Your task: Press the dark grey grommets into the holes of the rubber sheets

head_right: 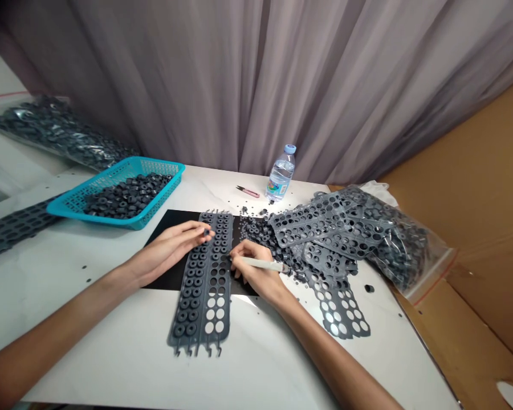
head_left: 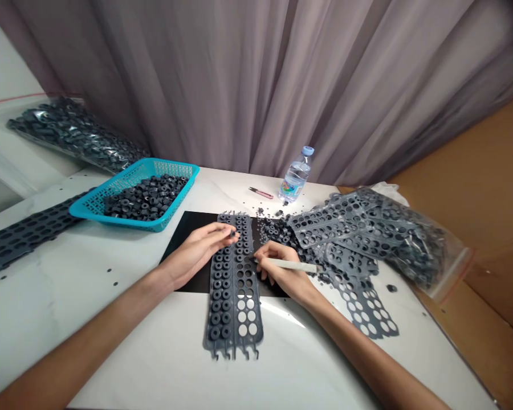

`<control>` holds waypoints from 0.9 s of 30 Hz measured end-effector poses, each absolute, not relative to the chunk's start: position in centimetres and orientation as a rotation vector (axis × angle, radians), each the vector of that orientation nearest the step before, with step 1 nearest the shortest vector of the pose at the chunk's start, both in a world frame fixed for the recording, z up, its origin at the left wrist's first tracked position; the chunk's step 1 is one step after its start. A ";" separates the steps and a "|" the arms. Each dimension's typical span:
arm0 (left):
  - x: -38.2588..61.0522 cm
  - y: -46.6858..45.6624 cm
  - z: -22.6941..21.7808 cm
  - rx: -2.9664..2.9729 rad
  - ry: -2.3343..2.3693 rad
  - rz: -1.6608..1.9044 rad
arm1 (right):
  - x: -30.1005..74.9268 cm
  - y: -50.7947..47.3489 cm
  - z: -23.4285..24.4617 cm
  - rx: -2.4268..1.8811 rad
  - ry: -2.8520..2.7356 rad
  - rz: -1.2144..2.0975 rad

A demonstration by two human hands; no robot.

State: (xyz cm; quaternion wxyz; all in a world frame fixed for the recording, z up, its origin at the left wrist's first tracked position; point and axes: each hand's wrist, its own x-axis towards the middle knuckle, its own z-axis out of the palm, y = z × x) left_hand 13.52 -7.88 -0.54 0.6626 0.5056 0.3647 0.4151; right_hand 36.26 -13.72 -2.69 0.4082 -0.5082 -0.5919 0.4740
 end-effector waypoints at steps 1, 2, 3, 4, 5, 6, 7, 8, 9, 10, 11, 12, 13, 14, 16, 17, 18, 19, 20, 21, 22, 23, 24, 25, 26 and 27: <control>13.4 -8.0 -0.6 1.085 0.805 0.880 | 36.3 -13.7 -2.6 -1.277 -1.457 1.191; 13.4 -8.3 -0.7 1.046 0.790 0.834 | 36.3 -13.7 -2.6 -1.273 -1.429 1.173; 13.4 -8.5 -0.8 1.026 0.775 0.798 | 36.3 -13.7 -2.5 -1.272 -1.407 1.147; 13.4 -8.8 -0.9 1.022 0.758 0.766 | 36.3 -13.7 -2.5 -1.273 -1.394 1.124; 13.5 -9.0 -0.9 1.024 0.741 0.741 | 36.3 -13.7 -2.6 -1.277 -1.389 1.105; 13.6 -9.2 -0.9 1.024 0.727 0.722 | 36.4 -13.6 -2.6 -1.283 -1.391 1.092; 13.7 -9.4 -0.9 1.020 0.716 0.708 | 36.4 -13.6 -2.7 -1.290 -1.398 1.085; 13.8 -9.5 -0.9 1.009 0.707 0.695 | 36.5 -13.6 -2.8 -1.294 -1.409 1.082; 13.9 -9.6 -0.8 0.995 0.698 0.685 | 36.5 -13.6 -2.9 -1.296 -1.421 1.083; 13.9 -9.7 -0.7 0.978 0.689 0.677 | 36.5 -13.5 -3.0 -1.297 -1.435 1.084; 14.0 -9.7 -0.7 0.962 0.680 0.674 | 36.5 -13.5 -3.1 -1.296 -1.447 1.083; 14.0 -9.7 -0.6 0.947 0.671 0.673 | 36.6 -13.5 -3.2 -1.294 -1.457 1.082; 14.0 -9.7 -0.6 0.933 0.662 0.676 | 36.6 -13.5 -3.2 -1.293 -1.465 1.077; 14.0 -9.7 -0.5 0.921 0.653 0.678 | 36.6 -13.5 -3.3 -1.292 -1.469 1.070; 14.0 -9.5 -0.5 0.903 0.637 0.678 | 36.6 -13.5 -3.3 -1.291 -1.478 1.056; 14.0 -9.5 -0.5 0.897 0.633 0.678 | 36.6 -13.5 -3.3 -1.292 -1.485 1.052; 14.0 -9.5 -0.5 0.893 0.630 0.679 | 36.6 -13.6 -3.3 -1.293 -1.493 1.050; 14.0 -9.5 -0.5 0.891 0.629 0.679 | 36.6 -13.6 -3.3 -1.294 -1.501 1.047; 14.0 -9.5 -0.5 0.890 0.632 0.679 | 36.7 -13.6 -3.3 -1.296 -1.507 1.046; 14.0 -9.5 -0.4 0.891 0.636 0.677 | 36.7 -13.6 -3.3 -1.297 -1.511 1.046; 14.1 -9.6 -0.4 0.893 0.642 0.674 | 36.7 -13.6 -3.3 -1.299 -1.514 1.045; 14.1 -9.7 -0.3 0.898 0.648 0.667 | 36.7 -13.6 -3.3 -1.301 -1.517 1.046; 14.2 -9.7 -0.1 0.910 0.652 0.665 | 36.7 -13.6 -3.3 -1.302 -1.520 1.046; 14.1 -9.7 0.1 0.931 0.658 0.671 | 36.7 -13.7 -3.2 -1.304 -1.524 1.044; 14.0 -9.7 0.4 0.965 0.671 0.686 | 36.6 -13.7 -3.2 -1.308 -1.528 1.038; 13.7 -9.5 0.8 1.019 0.705 0.715 | 36.6 -13.7 -3.2 -1.316 -1.532 1.031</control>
